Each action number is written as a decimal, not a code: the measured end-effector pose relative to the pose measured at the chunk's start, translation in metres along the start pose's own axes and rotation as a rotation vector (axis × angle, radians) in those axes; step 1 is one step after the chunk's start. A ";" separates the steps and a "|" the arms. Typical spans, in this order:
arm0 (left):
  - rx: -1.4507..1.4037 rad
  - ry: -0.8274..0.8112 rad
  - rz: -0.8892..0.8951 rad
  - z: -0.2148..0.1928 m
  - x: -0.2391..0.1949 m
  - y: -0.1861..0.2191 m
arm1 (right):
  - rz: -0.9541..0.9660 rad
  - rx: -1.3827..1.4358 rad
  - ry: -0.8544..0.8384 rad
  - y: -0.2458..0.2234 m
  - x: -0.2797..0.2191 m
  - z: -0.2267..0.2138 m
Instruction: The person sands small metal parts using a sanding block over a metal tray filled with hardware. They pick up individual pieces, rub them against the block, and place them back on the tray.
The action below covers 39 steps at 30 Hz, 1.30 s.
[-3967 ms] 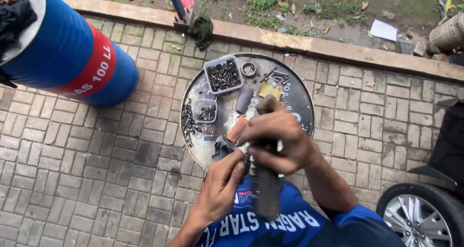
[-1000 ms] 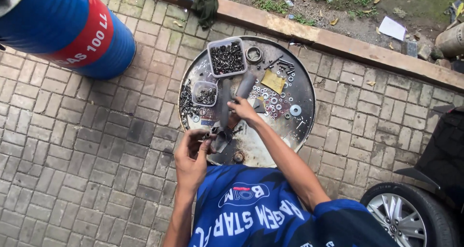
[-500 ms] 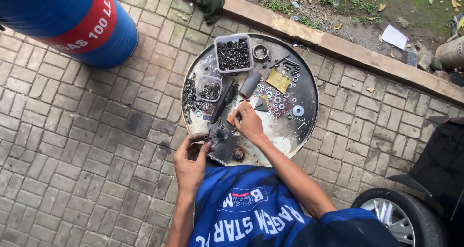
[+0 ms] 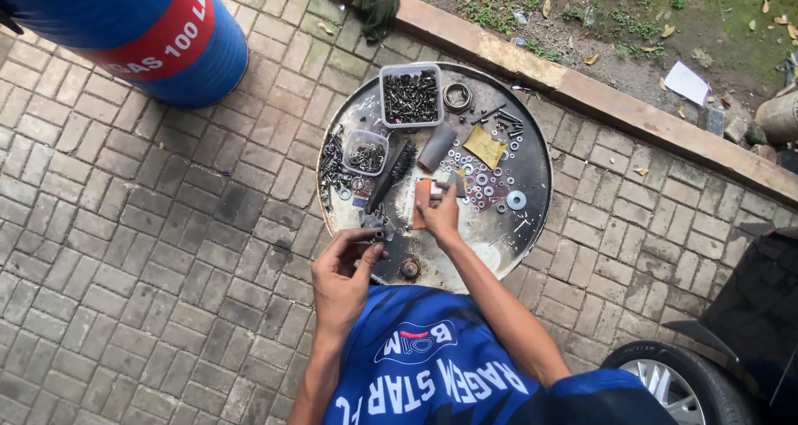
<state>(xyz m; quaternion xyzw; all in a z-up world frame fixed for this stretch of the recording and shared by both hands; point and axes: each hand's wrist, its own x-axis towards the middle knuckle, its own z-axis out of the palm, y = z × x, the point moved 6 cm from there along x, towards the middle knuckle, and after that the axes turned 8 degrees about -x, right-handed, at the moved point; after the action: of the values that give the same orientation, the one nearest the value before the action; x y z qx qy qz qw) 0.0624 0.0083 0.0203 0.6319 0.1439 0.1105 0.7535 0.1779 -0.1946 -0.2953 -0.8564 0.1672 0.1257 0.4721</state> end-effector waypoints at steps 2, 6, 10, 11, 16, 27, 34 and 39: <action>-0.008 -0.033 0.021 0.006 0.001 0.006 | -0.030 0.173 -0.084 -0.030 -0.024 -0.024; -0.008 -0.150 0.076 0.023 0.003 0.032 | -0.172 0.579 -0.268 -0.127 -0.097 -0.097; 0.045 -0.283 0.081 0.044 -0.002 0.059 | -0.500 0.282 -0.274 -0.224 -0.156 -0.160; 0.025 -0.265 0.051 0.045 -0.002 0.059 | -0.586 0.328 -0.269 -0.236 -0.166 -0.171; -0.021 -0.215 0.001 0.052 -0.002 0.066 | -0.768 0.486 -0.189 -0.262 -0.194 -0.205; 0.158 -0.389 0.302 0.068 0.003 0.103 | -1.384 -0.057 0.250 -0.297 -0.238 -0.218; 0.136 -0.426 0.304 0.071 0.006 0.111 | -1.414 -0.066 0.227 -0.304 -0.245 -0.220; 0.125 -0.433 0.314 0.073 0.005 0.111 | -1.381 -0.029 0.247 -0.303 -0.244 -0.219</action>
<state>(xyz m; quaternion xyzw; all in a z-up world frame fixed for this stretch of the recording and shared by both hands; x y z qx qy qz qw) 0.0948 -0.0373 0.1409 0.7008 -0.1138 0.0791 0.6997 0.0908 -0.1891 0.1419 -0.7811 -0.3643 -0.2986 0.4099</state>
